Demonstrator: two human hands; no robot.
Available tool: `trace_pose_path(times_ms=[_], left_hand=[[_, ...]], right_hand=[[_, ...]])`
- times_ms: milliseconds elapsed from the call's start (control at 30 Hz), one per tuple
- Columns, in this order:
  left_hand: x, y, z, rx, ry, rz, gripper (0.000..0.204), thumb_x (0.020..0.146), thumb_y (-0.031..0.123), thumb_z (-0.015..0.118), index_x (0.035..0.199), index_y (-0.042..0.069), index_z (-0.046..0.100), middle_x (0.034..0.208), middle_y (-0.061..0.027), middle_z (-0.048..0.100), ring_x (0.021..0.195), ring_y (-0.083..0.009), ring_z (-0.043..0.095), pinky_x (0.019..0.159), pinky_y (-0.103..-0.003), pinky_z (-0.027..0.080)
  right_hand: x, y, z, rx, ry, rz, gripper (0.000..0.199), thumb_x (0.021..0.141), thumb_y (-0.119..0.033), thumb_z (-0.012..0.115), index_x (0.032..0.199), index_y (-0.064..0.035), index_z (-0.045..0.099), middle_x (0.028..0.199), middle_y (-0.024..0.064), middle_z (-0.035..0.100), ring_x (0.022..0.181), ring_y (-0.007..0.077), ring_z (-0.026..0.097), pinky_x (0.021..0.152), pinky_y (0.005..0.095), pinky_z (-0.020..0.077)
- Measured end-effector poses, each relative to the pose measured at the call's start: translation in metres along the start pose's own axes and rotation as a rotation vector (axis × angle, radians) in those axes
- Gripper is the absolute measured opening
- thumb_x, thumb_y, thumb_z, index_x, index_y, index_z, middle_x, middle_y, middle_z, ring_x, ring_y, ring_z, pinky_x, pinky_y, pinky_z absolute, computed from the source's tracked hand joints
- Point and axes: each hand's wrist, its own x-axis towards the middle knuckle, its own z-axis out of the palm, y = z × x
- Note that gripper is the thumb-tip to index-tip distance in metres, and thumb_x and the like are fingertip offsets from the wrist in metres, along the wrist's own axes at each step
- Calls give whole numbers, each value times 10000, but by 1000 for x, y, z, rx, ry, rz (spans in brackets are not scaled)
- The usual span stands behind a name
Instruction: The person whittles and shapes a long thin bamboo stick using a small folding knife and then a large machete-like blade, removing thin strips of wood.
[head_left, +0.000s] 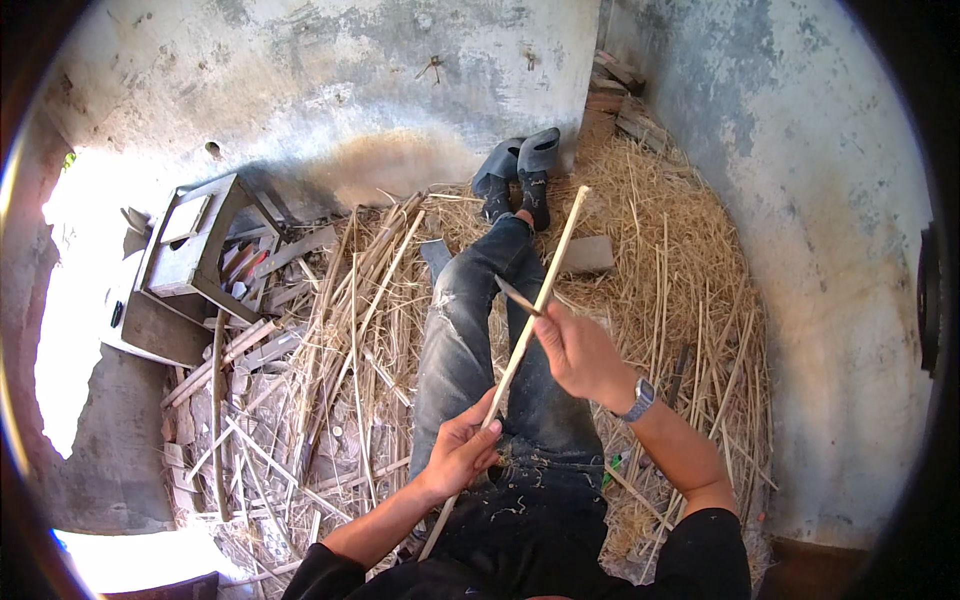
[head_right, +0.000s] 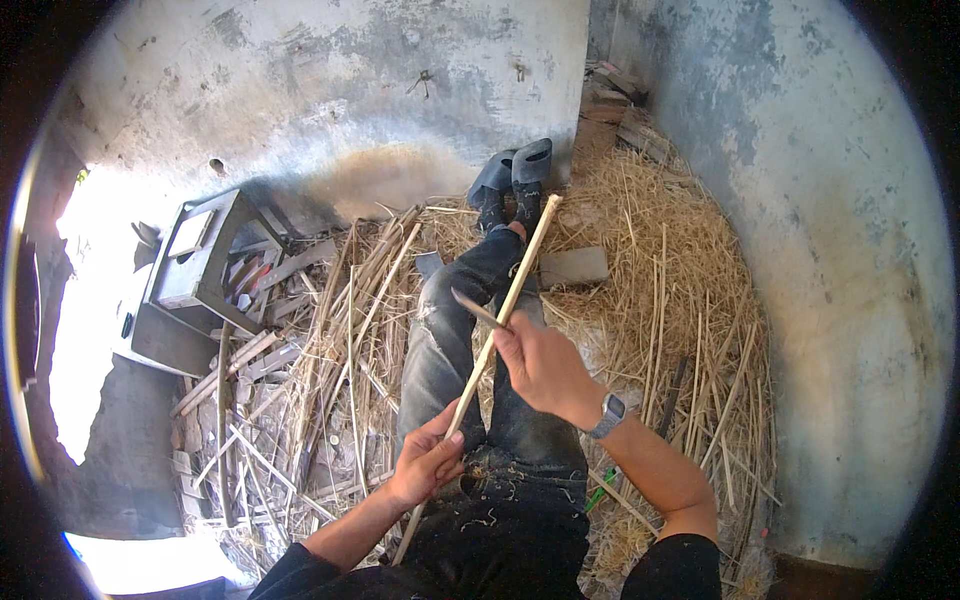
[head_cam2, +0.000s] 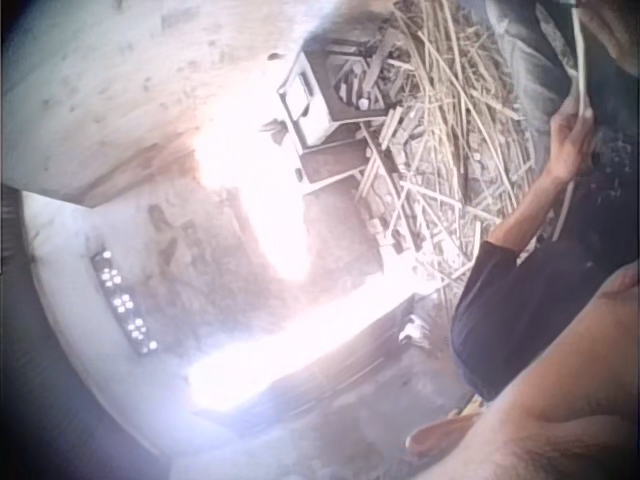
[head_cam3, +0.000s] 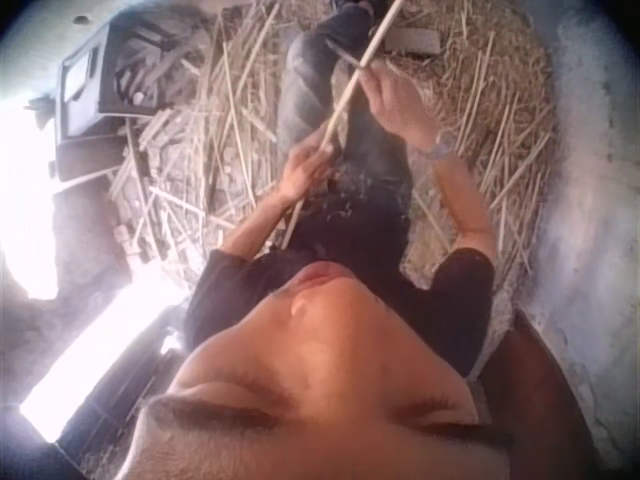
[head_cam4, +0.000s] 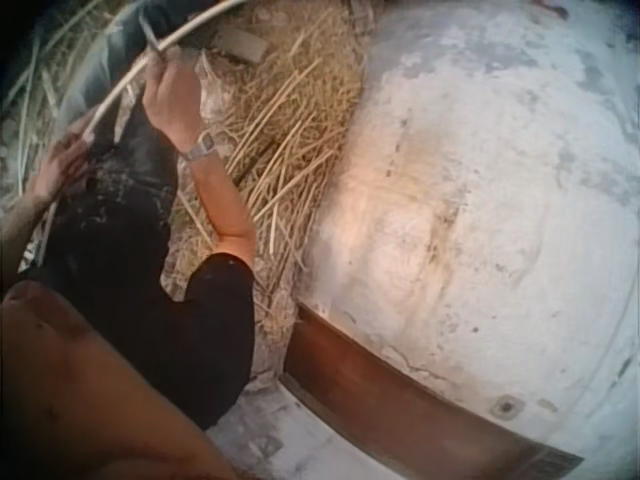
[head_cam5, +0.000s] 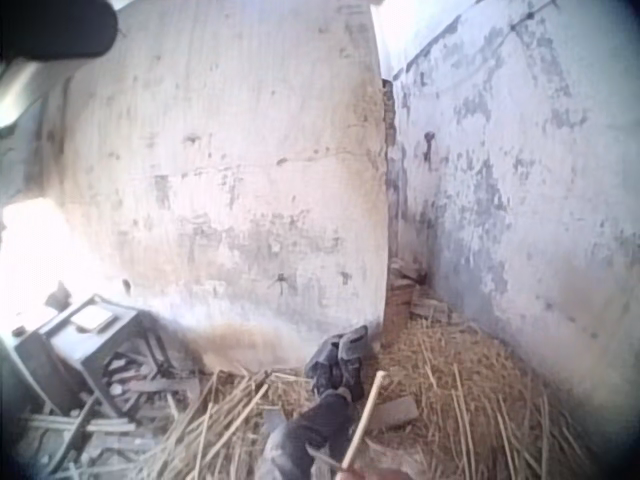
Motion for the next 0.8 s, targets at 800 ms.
trace_pose_path(times_ms=[800], left_hand=[[3,50,-25,24,220,51,618,1079,62,492,1650,116,262,634,65,387,455,-35,301,427,-220,289]], right_hand=[[66,14,56,-526,-6,-426,542,1025,-551,544,775,-71,577,572,155,641,519,348,681,451,450,530]])
